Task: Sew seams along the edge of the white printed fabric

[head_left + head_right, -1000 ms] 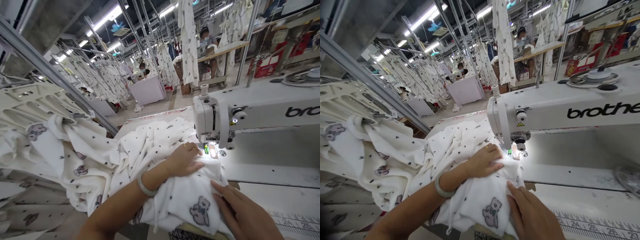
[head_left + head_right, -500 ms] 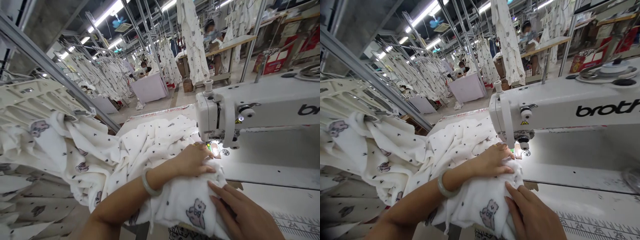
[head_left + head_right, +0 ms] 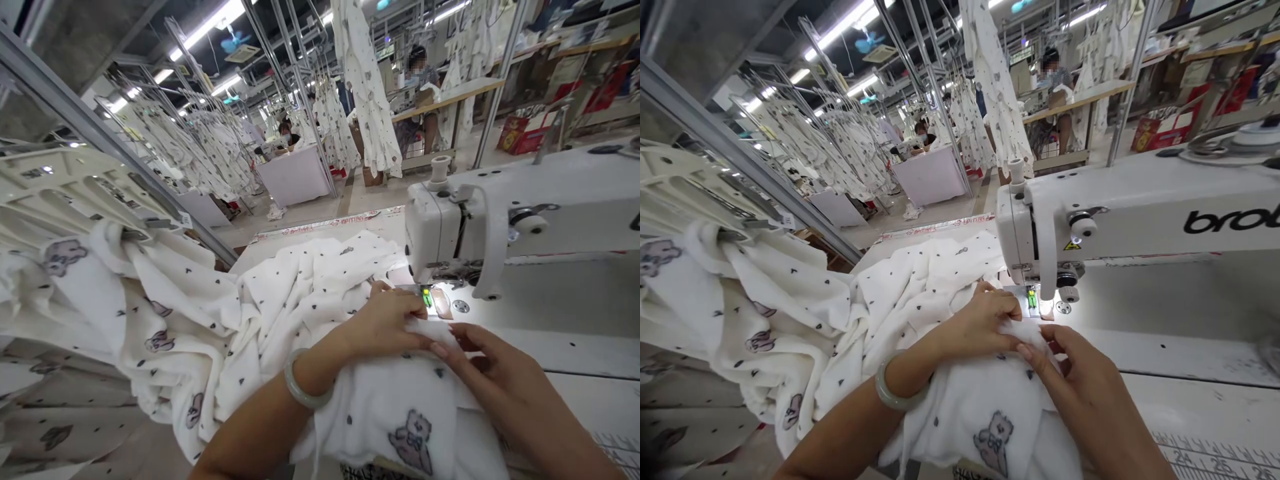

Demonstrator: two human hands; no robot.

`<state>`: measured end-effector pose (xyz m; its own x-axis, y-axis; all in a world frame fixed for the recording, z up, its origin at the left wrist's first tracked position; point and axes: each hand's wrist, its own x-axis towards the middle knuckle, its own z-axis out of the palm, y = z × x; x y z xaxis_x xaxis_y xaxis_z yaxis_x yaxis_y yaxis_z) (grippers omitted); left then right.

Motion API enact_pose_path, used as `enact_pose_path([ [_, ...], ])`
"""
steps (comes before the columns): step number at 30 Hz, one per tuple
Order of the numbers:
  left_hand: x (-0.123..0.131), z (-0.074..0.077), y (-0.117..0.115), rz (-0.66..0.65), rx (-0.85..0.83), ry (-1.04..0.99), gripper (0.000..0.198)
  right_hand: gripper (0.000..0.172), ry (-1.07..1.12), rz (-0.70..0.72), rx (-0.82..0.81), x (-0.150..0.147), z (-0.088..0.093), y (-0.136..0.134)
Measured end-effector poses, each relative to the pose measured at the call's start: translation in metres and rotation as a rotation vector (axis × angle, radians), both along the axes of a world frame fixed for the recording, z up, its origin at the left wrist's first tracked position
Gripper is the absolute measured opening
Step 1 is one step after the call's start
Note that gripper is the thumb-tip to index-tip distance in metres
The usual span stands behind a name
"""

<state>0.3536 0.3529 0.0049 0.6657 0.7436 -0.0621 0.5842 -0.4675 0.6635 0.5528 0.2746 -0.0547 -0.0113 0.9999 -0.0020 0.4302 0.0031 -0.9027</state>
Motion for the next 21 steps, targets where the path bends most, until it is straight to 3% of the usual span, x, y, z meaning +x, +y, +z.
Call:
enact_pose_path([
  [3, -0.006, 0.002, -0.001, -0.012, -0.105, -0.088, 0.044, 0.045, 0.078, 0.133, -0.041, -0.001, 0.0, 0.002],
  [5, -0.01, 0.006, -0.002, -0.019, -0.206, -0.159, 0.046, 0.042, 0.181, 0.146, -0.077, 0.0, -0.003, 0.0],
  [10, -0.014, 0.01, -0.007, 0.015, -0.373, -0.357, 0.036, 0.046, 0.457, -0.007, -0.182, -0.006, -0.008, -0.004],
  [15, -0.012, 0.004, -0.01, 0.079, -0.443, -0.456, 0.037, 0.047, 0.592, -0.098, -0.206, -0.021, 0.011, -0.013],
  [18, -0.01, 0.0, -0.011, 0.104, -0.448, -0.492, 0.037, 0.046, 0.612, -0.113, -0.217, -0.025, 0.022, -0.016],
  [21, -0.01, -0.002, -0.012, 0.115, -0.449, -0.506, 0.035, 0.04, 0.577, -0.099, -0.194, -0.022, 0.022, -0.016],
])
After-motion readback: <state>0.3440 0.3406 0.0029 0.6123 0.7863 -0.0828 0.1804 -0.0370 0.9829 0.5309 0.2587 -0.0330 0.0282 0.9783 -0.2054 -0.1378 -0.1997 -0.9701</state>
